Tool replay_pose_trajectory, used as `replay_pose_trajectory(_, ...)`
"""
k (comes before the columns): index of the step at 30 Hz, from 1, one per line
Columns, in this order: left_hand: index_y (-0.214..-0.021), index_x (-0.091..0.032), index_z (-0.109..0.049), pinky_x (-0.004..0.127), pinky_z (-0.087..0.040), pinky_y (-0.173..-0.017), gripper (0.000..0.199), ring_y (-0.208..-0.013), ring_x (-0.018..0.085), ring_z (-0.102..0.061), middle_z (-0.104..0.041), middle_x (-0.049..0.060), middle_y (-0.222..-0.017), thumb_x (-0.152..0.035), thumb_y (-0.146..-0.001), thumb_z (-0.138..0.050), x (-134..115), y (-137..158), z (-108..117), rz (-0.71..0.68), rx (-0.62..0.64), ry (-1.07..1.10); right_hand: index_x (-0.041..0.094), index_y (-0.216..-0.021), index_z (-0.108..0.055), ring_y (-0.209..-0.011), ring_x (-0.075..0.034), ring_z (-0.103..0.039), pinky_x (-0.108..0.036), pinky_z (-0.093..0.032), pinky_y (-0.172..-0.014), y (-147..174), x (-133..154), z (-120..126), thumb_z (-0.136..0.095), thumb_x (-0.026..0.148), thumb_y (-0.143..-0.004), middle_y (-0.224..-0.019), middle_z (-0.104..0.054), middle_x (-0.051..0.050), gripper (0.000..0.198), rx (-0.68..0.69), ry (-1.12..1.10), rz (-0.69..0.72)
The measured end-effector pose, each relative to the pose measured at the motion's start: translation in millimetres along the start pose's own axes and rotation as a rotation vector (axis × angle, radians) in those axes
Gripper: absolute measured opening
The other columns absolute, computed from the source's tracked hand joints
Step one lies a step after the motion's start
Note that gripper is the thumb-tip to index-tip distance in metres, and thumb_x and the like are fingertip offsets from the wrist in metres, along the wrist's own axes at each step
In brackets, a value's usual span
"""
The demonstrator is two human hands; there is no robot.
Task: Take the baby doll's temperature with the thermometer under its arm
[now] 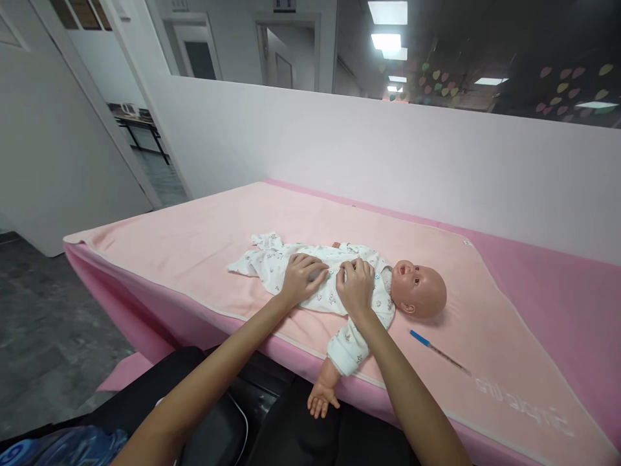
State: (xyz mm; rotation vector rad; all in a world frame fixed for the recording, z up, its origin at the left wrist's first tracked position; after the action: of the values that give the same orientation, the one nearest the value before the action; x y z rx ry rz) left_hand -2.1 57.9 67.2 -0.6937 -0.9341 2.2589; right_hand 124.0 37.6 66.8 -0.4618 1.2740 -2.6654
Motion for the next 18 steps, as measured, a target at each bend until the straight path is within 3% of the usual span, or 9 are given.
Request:
replay_pose_trajectory(8, -0.073, -0.023, -0.064, 0.036, -0.034, -0.079, 0.016, -0.079, 0.018, -0.054, -0.065, 0.001, -0.078, -0.02, -0.078, -0.049, 13, 2, 11, 0.102, -0.121, -0.079, 0.019, -0.08, -0.059, -0.092, -0.021, -0.05, -0.041, -0.029, -0.093, 0, 0, -1, -0.043, 0.018, -0.085, -0.091, -0.059, -0.008, 0.017, 0.026, 0.032, -0.009)
replay_pose_trajectory(14, -0.076, -0.024, -0.064, 0.037, -0.035, -0.079, 0.021, -0.08, 0.019, -0.053, -0.065, 0.001, -0.079, -0.014, -0.076, -0.045, 16, 3, 9, 0.096, -0.123, -0.061, 0.016, -0.098, -0.055, -0.088, -0.019, -0.053, -0.037, -0.034, -0.09, 1, -10, 4, -0.033, 0.011, -0.086, -0.087, -0.063, -0.008, 0.025, -0.028, -0.104, -0.101)
replay_pose_trajectory(18, -0.075, -0.023, -0.063, 0.037, -0.035, -0.079, 0.023, -0.08, 0.019, -0.053, -0.064, 0.001, -0.079, -0.011, -0.075, -0.044, 18, 4, 9, 0.101, -0.132, -0.049, 0.015, -0.097, -0.055, -0.088, -0.02, -0.052, -0.032, -0.038, -0.082, 2, -17, 2, -0.035, 0.009, -0.083, -0.086, -0.063, -0.007, 0.025, -0.027, -0.136, -0.166)
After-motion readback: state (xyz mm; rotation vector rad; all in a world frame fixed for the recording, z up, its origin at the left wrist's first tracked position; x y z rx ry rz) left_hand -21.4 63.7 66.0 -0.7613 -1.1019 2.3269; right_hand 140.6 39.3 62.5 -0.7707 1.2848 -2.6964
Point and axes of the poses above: each hand's wrist, its own y-axis away from the middle knuckle, its own z-axis out of the back of the hand, x = y × z, the point moved 8 cm from there along -y, towards the middle knuckle
